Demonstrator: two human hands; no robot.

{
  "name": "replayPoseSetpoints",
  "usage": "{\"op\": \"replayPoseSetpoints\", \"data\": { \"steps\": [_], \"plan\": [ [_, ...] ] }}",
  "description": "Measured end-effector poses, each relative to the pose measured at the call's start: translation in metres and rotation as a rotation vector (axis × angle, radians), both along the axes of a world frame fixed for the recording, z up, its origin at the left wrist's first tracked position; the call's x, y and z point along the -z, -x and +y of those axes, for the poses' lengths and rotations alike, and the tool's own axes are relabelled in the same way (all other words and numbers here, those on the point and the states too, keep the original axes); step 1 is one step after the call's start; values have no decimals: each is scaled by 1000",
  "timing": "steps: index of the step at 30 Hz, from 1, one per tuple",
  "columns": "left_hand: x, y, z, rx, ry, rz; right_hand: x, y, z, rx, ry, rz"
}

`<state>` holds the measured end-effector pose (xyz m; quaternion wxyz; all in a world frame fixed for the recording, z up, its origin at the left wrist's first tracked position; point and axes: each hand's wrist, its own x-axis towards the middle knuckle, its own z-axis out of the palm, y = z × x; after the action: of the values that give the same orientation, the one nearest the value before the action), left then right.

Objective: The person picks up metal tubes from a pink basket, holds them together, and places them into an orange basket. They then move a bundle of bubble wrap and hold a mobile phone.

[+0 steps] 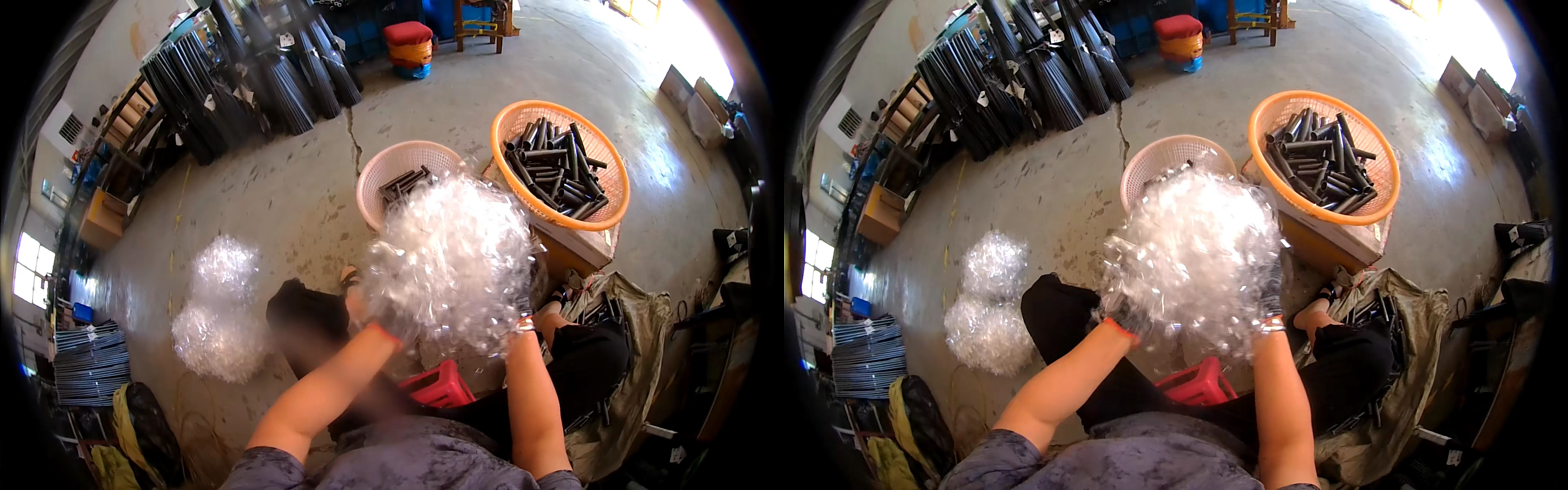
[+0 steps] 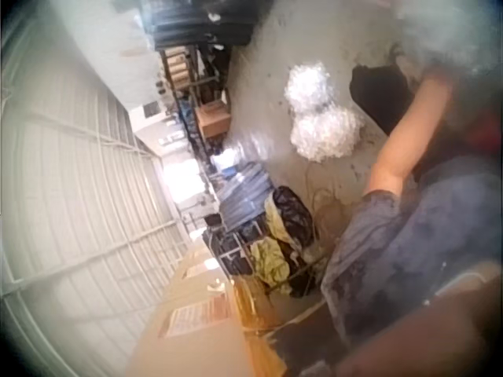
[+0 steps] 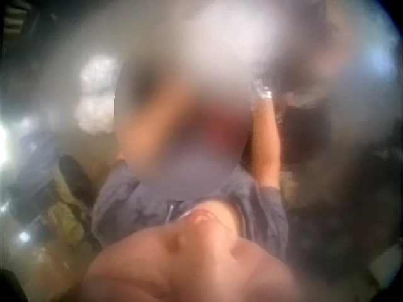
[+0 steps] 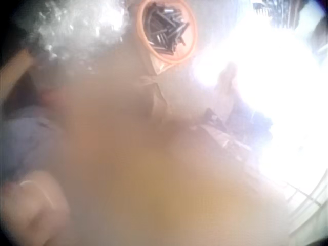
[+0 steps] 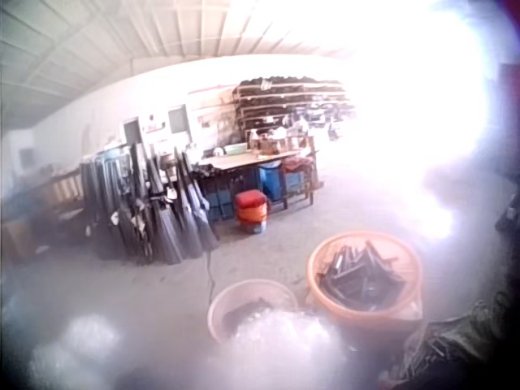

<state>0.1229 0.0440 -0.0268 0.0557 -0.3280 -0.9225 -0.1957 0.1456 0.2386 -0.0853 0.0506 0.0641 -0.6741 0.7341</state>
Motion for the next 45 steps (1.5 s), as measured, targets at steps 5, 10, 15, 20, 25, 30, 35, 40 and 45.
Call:
{"op": "replayPoseSetpoints", "data": {
  "steps": [5,10,15,20,25,30,35,40,45],
  "plan": [
    [-31,-30,-46,-73,42,49,-18,-2,19,10,37,-16],
    [-50,-8,-82,-277,-49,108,-21,1,24,24,52,-21],
    [-66,-43,-81,-80,-528,-189,-20,6,20,21,75,-28],
    [-58,-39,-105,-192,-1311,-637,-28,-3,31,54,59,-30],
    [-50,44,-107,-192,-927,-399,-20,-14,34,68,85,-53],
    [25,43,-42,-69,-467,-445,3,-27,3,45,96,-89],
    [48,20,-3,-33,-550,-513,21,-31,-14,69,92,-113],
    [55,20,2,-48,-630,-596,21,-36,-25,132,99,-98],
    [53,79,-28,-143,-856,-743,23,-17,-44,299,-40,7]
  ]
}}
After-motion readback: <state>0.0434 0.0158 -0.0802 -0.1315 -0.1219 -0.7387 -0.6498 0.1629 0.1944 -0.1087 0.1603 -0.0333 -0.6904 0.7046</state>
